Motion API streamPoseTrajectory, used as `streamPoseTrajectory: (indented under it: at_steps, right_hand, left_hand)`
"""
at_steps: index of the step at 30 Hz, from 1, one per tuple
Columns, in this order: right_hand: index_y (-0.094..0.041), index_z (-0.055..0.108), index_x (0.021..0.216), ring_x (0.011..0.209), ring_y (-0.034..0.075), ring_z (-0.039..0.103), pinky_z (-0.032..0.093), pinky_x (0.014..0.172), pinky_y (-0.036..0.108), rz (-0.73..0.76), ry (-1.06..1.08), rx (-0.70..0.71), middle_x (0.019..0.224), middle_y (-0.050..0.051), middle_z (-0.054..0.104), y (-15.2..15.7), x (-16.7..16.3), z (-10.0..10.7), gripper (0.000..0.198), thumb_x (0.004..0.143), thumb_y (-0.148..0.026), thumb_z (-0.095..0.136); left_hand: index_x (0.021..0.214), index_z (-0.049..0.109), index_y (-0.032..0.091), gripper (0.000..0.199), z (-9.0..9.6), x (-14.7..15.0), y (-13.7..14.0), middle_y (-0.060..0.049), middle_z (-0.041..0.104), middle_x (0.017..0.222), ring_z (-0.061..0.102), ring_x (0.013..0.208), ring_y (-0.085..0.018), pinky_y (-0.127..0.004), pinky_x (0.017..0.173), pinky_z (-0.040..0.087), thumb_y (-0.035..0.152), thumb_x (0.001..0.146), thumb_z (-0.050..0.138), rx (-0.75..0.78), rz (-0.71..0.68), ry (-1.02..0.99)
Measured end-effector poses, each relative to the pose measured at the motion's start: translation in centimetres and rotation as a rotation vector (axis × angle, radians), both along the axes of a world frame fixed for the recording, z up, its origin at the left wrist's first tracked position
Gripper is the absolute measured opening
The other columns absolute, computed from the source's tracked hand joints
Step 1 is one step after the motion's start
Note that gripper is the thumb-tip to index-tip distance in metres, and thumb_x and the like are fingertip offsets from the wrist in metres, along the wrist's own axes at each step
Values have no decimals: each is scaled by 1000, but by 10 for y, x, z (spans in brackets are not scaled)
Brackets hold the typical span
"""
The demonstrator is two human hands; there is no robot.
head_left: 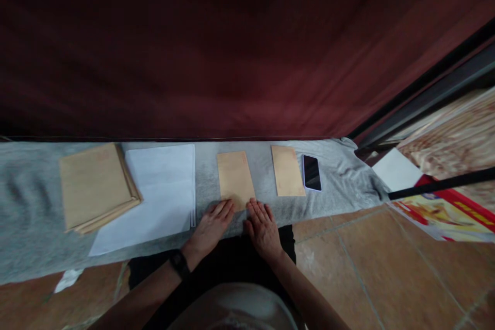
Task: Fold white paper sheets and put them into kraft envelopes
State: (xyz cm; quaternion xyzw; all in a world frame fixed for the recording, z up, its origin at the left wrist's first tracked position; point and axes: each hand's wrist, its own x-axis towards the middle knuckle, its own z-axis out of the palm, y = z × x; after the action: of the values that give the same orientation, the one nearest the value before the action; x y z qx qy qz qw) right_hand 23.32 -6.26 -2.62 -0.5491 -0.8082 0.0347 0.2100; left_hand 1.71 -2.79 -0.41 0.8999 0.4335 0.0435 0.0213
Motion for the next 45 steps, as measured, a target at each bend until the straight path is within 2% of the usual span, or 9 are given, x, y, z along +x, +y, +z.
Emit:
streamPoseTrajectory:
  at_steps: [11, 16, 21, 24, 28, 31, 36, 40, 45]
  right_hand:
    - [-15, 43, 152, 139, 25, 50, 30, 123, 50, -18, 27, 51, 148, 12, 56, 10, -11, 4, 52, 100, -15, 42]
    - [-20, 61, 136, 116, 24, 67, 52, 102, 37, -48, 29, -49, 136, 8, 67, 33, -17, 31, 43, 97, -11, 45]
    - [-20, 71, 115, 88, 21, 73, 56, 78, 29, -318, 499, -121, 104, 7, 77, 55, -8, 69, 31, 102, -27, 44]
    - [-17, 71, 93, 76, 19, 70, 55, 70, 29, -372, 1102, -224, 85, 6, 75, 58, -8, 75, 30, 94, -43, 56]
    - [-20, 65, 81, 67, 14, 65, 54, 66, 26, -415, 1643, -469, 77, 0, 71, 50, -27, 56, 29, 73, -45, 77]
    - [-19, 64, 76, 65, 13, 64, 53, 65, 24, -480, 1753, -546, 74, -2, 70, 40, -43, 38, 35, 61, -44, 84]
    - [-18, 66, 86, 66, 17, 67, 55, 61, 28, -467, 1661, -777, 78, 3, 72, 32, -40, 24, 52, 59, -58, 85]
    - [-17, 67, 82, 61, 18, 66, 56, 60, 29, -376, 1328, -890, 71, 3, 71, 23, -24, 23, 48, 77, -64, 68]
    - [-19, 71, 110, 102, 22, 71, 55, 95, 37, -116, 626, -348, 106, 10, 75, 2, -7, 30, 36, 103, -37, 40]
  left_hand:
    - [125, 65, 17, 50, 20, 14, 2, -14, 69, 126, 63, 122, -26, -41, 95, 55, 0, 86, 39, 7, -25, 73]
    - [135, 58, 20, 50, 46, 7, 11, -12, 66, 132, 59, 127, -25, -42, 109, 47, 6, 90, 42, 71, -71, -64]
    - [154, 36, 23, 62, 67, 10, 21, -12, 39, 161, 38, 147, -29, -48, 119, 37, 36, 97, 56, 146, 348, -661]
    - [150, 40, 23, 73, 63, 21, 18, -15, 51, 151, 52, 137, -30, -45, 105, 52, 53, 89, 66, -249, 646, -1184]
    - [130, 59, 19, 64, 49, 47, 5, -14, 71, 122, 70, 110, -28, -38, 84, 59, 54, 79, 75, -1039, 713, -1529]
    - [114, 67, 17, 57, 36, 62, 1, -10, 75, 107, 72, 100, -26, -34, 81, 58, 49, 69, 83, -1040, 685, -1583]
    - [88, 67, 16, 43, 10, 58, 13, -4, 73, 78, 70, 71, -20, -28, 59, 54, 50, 64, 78, -905, 784, -1405]
    - [80, 59, 19, 39, 7, 40, 20, 3, 66, 59, 60, 46, -15, -23, 42, 43, 49, 62, 77, -973, 818, -1244]
    - [84, 54, 20, 41, 14, 26, 20, 4, 64, 54, 58, 41, -13, -21, 41, 43, 48, 64, 76, -992, 835, -1257]
